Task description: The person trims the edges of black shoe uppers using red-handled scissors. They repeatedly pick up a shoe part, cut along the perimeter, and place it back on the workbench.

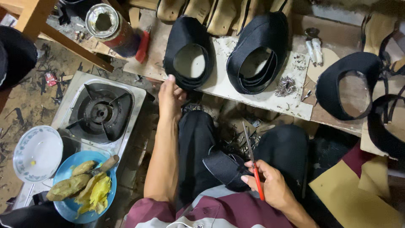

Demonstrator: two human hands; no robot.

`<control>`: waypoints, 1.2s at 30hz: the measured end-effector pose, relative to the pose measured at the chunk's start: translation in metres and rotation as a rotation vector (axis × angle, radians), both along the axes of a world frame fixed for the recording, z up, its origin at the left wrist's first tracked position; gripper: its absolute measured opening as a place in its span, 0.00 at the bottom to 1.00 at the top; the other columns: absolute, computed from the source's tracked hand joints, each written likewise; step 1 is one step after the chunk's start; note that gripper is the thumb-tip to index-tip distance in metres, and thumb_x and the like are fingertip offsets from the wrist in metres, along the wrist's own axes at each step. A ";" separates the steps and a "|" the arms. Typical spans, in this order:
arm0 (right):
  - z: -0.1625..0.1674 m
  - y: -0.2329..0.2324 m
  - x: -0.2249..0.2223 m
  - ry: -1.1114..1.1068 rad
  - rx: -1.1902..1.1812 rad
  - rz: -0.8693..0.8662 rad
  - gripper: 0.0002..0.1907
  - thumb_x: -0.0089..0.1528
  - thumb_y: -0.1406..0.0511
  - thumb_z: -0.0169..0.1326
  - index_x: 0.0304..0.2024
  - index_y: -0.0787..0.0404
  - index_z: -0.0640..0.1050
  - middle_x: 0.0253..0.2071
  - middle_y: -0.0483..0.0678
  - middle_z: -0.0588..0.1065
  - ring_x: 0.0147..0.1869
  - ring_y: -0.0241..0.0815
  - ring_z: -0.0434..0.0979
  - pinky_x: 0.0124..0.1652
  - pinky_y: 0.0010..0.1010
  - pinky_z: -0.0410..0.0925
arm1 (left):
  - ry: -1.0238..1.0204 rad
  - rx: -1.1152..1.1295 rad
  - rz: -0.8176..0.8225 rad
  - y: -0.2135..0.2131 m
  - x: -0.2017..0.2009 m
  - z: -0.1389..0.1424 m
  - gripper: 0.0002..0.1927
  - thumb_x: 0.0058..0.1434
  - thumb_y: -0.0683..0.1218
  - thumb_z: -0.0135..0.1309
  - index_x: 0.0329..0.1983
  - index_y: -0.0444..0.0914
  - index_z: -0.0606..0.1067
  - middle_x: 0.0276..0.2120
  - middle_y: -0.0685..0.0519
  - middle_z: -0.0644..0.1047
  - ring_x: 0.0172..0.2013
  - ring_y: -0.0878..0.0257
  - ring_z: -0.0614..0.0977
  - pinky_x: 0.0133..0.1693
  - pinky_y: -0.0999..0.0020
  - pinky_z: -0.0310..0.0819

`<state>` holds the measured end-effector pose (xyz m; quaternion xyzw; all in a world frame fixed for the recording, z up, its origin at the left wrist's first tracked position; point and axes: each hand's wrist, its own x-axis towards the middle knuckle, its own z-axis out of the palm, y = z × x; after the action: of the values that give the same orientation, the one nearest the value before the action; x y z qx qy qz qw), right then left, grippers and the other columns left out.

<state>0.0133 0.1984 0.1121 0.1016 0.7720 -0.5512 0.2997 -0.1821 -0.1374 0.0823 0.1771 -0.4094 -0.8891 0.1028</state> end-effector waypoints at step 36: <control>-0.010 -0.014 0.006 -0.031 0.021 -0.039 0.24 0.53 0.66 0.66 0.51 0.63 0.77 0.39 0.44 0.80 0.31 0.32 0.79 0.29 0.26 0.73 | 0.068 0.044 0.067 -0.020 -0.005 0.000 0.28 0.70 0.39 0.57 0.69 0.32 0.61 0.32 0.61 0.67 0.30 0.71 0.68 0.35 0.72 0.67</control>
<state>0.0193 0.1845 0.1019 0.1283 0.7708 -0.5472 0.3000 -0.1867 -0.1577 0.0821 0.1623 -0.3801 -0.8994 0.1424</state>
